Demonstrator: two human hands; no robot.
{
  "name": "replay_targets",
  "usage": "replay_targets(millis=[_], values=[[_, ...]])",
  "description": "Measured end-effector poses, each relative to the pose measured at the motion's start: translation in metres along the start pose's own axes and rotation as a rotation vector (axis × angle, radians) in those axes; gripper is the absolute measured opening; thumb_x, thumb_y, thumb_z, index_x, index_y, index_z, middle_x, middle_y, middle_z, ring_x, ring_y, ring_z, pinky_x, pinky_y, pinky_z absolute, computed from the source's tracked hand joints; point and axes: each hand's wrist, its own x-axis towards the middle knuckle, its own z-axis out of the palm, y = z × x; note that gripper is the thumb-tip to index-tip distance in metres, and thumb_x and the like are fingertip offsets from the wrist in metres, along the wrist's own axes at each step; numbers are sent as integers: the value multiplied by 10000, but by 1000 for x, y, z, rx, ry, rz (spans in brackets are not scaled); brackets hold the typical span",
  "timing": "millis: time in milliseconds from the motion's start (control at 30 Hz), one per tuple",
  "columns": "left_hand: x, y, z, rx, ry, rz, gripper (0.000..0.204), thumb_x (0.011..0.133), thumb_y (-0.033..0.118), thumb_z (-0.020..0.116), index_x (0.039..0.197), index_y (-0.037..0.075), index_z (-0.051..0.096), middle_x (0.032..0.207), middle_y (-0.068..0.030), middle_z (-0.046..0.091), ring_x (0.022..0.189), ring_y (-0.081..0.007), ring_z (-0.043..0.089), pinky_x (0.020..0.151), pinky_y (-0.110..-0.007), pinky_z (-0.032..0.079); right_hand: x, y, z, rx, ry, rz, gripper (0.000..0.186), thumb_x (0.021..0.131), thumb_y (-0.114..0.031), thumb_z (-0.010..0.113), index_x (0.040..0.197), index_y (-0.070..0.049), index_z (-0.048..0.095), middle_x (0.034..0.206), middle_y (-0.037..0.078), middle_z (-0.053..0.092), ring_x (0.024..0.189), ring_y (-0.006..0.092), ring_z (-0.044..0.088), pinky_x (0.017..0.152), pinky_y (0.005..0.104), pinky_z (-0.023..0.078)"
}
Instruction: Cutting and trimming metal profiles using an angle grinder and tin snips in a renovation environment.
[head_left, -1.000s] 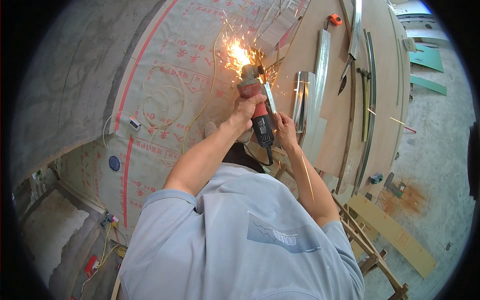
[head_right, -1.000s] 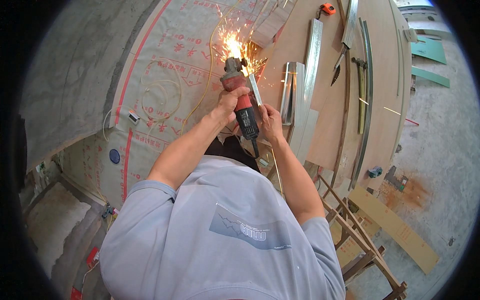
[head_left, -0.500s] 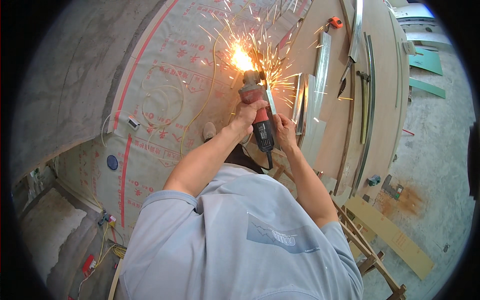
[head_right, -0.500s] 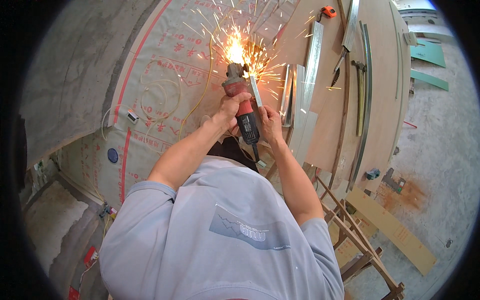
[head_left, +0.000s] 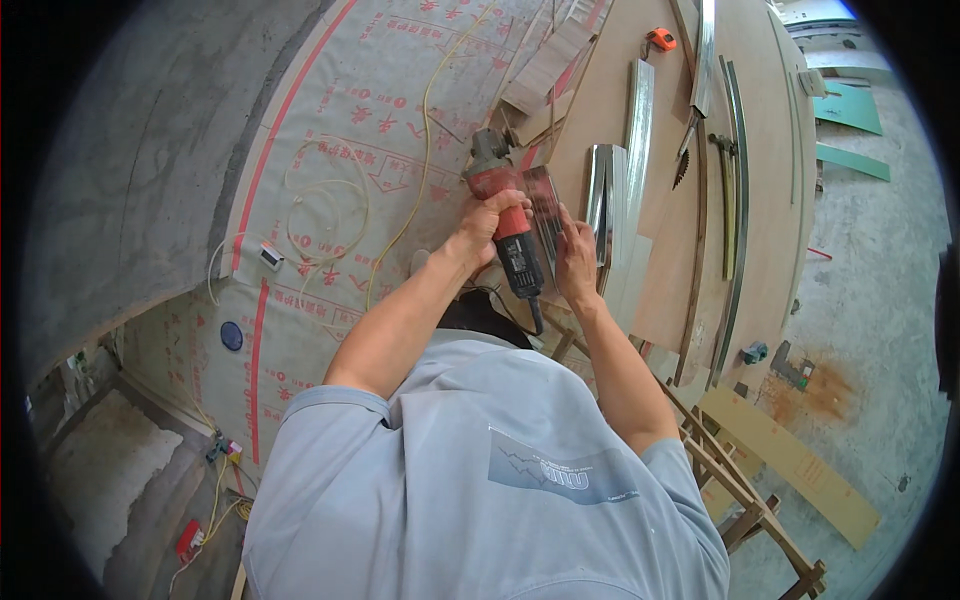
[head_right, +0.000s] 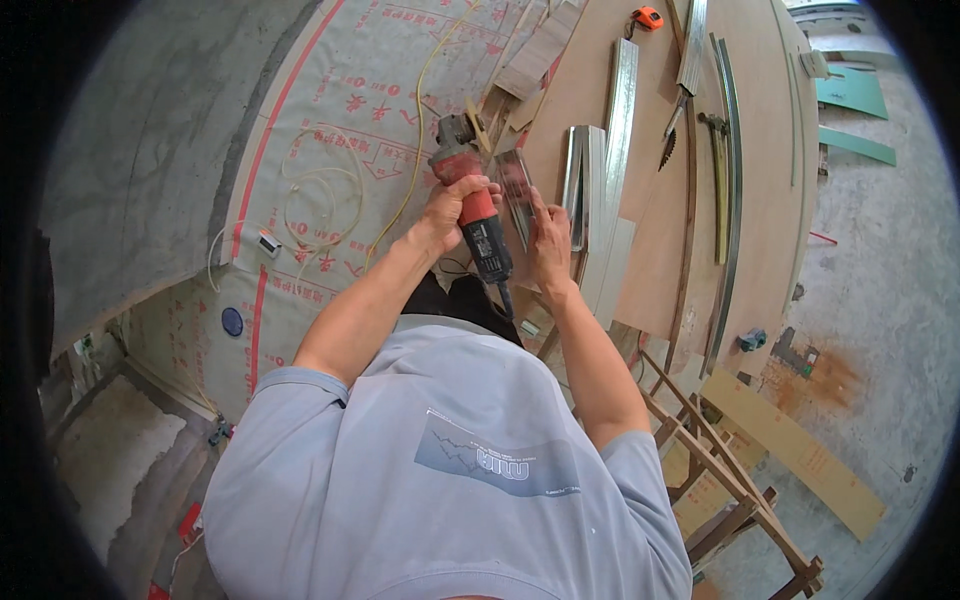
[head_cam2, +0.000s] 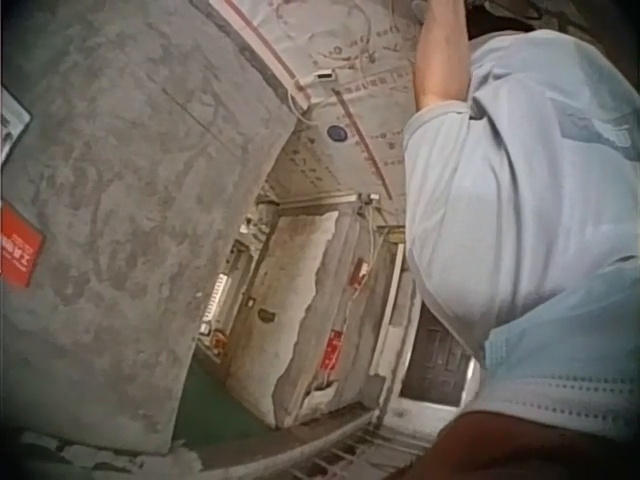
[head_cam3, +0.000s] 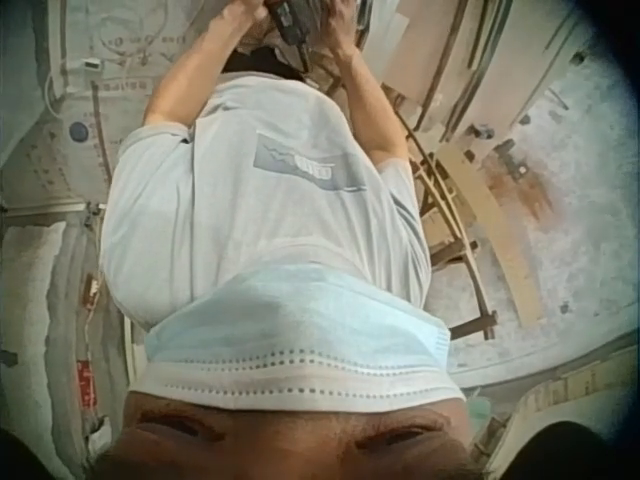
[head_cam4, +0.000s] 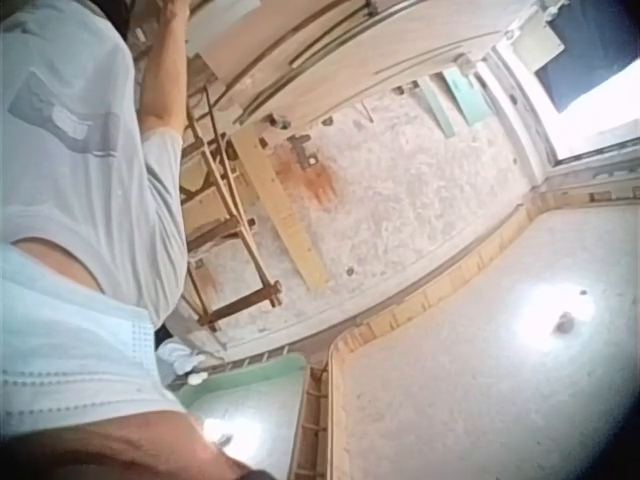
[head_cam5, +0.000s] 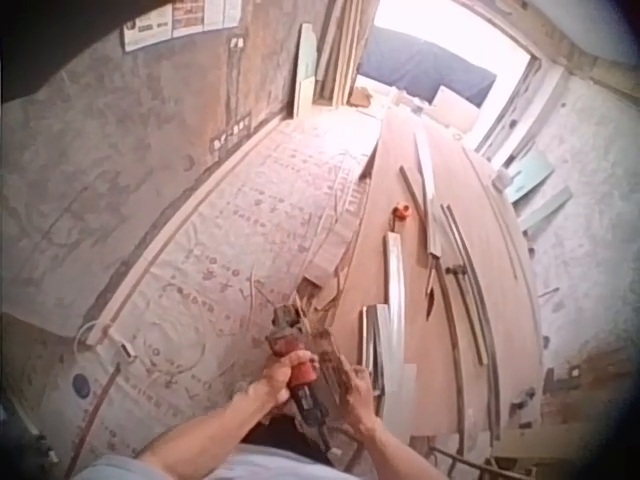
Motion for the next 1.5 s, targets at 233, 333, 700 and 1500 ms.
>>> replay_targets(millis=[233, 333, 700, 1500], values=[[9, -3, -38, 15, -6, -70, 425, 833, 230, 791, 1173, 51, 610, 1118, -94, 713, 1034, -226, 690, 834, -419, 610, 2, -26, -7, -73, -341, 209, 737, 875, -127, 710, 1538, -95, 390, 1214, 215, 556, 1086, 370, 583, 961, 432, 498], [10, -3, -37, -57, -26, -121, 387, 791, 177, 813, 1088, 25, 618, 965, -121, 720, 855, -249, 731, 771, -420, 620, 2, -39, -10, 194, -388, 283, 725, 859, -102, 700, 1527, -103, 420, 1154, 231, 618, 1032, 380, 636, 915, 435, 529], [17, -13, -42, -38, -68, -110, 336, 795, 151, 797, 1048, 28, 613, 923, -124, 716, 809, -259, 735, 785, -424, 628, 5, -45, -10, 138, -418, 309, 693, 850, -99, 699, 1504, -112, 470, 1141, 214, 660, 1045, 405, 645, 928, 466, 527], [12, -11, -37, -20, -64, -84, 362, 804, 149, 785, 1092, 25, 605, 943, -118, 713, 819, -253, 734, 786, -404, 621, 13, -52, -17, 109, -495, 373, 704, 840, -117, 697, 1503, -76, 466, 1165, 181, 701, 1120, 370, 621, 989, 431, 494]])
